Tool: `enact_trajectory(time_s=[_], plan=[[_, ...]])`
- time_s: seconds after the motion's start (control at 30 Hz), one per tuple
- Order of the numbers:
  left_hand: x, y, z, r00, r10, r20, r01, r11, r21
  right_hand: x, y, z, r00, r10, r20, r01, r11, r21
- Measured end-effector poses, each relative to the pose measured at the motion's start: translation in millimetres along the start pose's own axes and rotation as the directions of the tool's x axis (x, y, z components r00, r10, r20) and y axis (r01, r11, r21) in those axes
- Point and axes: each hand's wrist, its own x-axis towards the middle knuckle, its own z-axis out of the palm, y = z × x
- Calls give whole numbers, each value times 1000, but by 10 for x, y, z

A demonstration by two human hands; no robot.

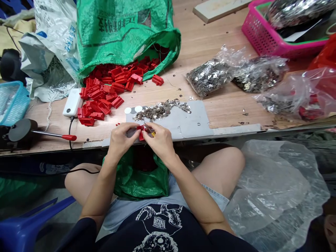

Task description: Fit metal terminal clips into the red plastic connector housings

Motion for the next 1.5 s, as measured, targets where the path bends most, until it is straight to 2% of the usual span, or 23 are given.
enact_trajectory(time_s=[0.1,0.2,0.4,0.5,0.67,0.93,1.07,1.13,1.2,1.27,1.33,1.4,1.5], plan=[[114,65,-20,998,51,37,-58,974,220,1,2,12,1000,-14,-7,14,1000,-17],[205,144,-33,991,74,108,-111,909,401,-10,11,24,999,-36,-30,35,999,-21],[248,256,-28,965,59,254,-197,805,560,-30,23,22,999,-38,-29,37,999,-32],[223,265,-30,974,-1,225,-133,803,581,-33,20,14,1000,-19,-11,19,1000,-25],[213,259,-40,975,-64,213,-55,858,510,-37,23,11,1000,2,9,-2,1000,-20],[253,307,-40,959,-80,271,-91,822,562,-46,17,15,1000,-23,13,23,999,-23],[240,319,-31,955,-39,294,-150,789,595,-47,9,3,999,-30,32,31,999,-38],[204,300,-34,952,8,304,-188,802,567,-47,5,-2,999,-40,34,42,998,-44],[137,249,-40,960,57,274,-184,865,467,-50,3,-3,998,-57,30,58,997,-47],[43,172,-41,981,78,177,-128,948,293,-55,10,5,997,-78,26,80,995,-58],[-61,86,-32,996,60,70,-67,993,97,-59,27,21,995,-96,8,97,993,-72],[-153,12,-10,999,40,25,-39,999,-35,-61,46,37,995,-91,-29,89,992,-85],[-234,-64,44,998,55,4,-54,994,-90,-63,43,37,995,-79,-55,74,993,-97]])
